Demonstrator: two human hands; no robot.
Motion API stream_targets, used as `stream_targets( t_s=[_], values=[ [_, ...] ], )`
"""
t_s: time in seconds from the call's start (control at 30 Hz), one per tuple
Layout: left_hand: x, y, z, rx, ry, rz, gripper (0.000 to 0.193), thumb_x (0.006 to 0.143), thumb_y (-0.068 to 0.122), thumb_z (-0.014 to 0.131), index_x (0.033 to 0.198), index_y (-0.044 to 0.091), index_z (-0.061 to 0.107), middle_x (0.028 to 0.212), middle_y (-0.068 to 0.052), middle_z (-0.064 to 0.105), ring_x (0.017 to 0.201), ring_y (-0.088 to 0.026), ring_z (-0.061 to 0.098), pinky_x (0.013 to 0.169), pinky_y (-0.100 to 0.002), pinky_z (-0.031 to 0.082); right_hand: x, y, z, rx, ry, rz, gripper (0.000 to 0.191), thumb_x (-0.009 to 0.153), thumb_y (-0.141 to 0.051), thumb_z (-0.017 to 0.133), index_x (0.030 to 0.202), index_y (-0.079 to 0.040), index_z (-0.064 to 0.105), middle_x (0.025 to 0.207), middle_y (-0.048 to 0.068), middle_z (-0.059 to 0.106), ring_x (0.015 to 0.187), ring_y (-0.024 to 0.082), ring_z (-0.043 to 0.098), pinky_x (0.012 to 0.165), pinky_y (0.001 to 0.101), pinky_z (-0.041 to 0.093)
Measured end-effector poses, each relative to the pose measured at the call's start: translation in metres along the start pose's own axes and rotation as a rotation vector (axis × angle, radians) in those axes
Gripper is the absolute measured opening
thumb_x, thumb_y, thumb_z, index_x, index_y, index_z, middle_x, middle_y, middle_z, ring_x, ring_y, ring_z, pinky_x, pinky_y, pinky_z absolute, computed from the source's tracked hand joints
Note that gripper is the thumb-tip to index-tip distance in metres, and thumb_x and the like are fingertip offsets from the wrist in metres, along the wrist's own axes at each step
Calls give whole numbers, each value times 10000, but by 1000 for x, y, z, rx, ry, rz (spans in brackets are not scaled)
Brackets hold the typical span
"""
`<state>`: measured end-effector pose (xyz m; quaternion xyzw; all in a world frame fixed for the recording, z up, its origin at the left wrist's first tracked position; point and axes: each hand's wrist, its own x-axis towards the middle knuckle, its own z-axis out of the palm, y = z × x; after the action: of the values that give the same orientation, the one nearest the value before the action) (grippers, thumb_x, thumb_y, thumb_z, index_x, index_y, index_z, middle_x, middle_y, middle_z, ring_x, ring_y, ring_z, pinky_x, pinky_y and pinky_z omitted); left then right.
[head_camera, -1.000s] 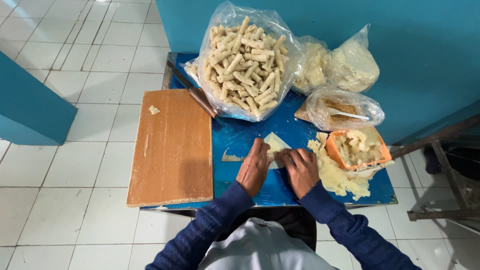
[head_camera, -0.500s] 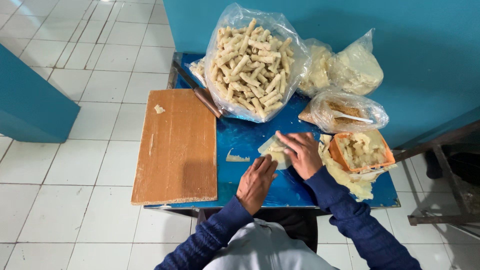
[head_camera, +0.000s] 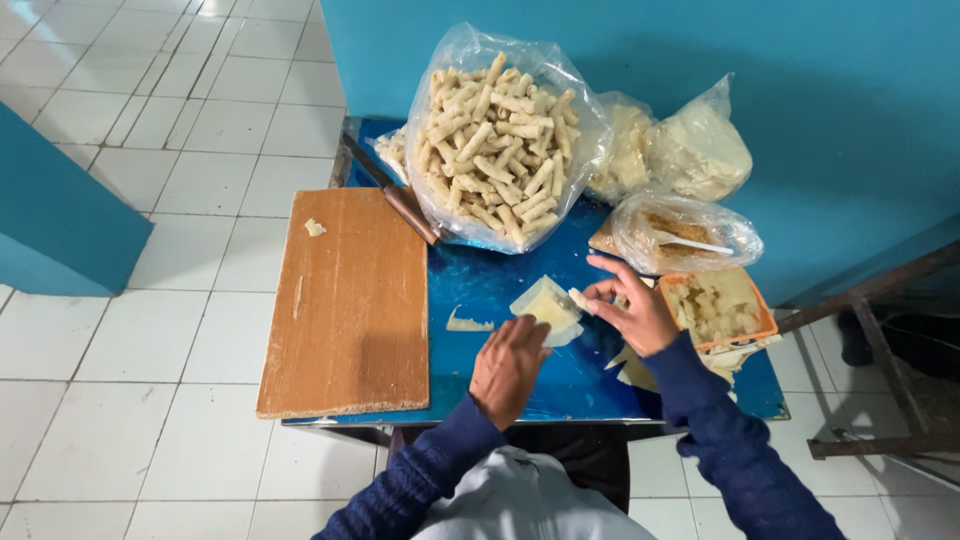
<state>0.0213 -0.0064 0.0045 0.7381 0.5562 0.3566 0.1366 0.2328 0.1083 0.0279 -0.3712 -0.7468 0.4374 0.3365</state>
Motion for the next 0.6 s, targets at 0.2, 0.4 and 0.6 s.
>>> stream_targets(
  t_s=[0.2, 0.4, 0.6],
  values=[
    [26, 6, 5, -659, 116, 83, 95, 929, 6, 736, 950, -6, 644, 1262, -100, 691, 1015, -229, 693, 824, -315, 576, -31, -14, -5, 384, -86, 258, 573, 947, -72, 664, 1487, -72, 471, 1035, 53, 692, 929, 93, 602, 829, 255, 482],
    [25, 10, 25, -1242, 3, -198, 153, 986, 35, 685, 1115, -46, 690, 1089, -66, 674, 964, -107, 640, 832, -274, 525, -59, -43, 18, 84, 156, 82, 393, 977, -99, 661, 1353, -35, 565, 997, 62, 736, 951, 86, 670, 858, 265, 508],
    [14, 6, 21, -1254, -62, -298, 193, 991, 99, 671, 1133, -32, 671, 999, -68, 709, 938, -136, 689, 830, -279, 555, -85, -56, -36, -772, 473, -184, 370, 911, -1, 620, 1159, -226, 777, 1095, 13, 581, 1024, 230, 526, 865, 349, 464]
  ],
)
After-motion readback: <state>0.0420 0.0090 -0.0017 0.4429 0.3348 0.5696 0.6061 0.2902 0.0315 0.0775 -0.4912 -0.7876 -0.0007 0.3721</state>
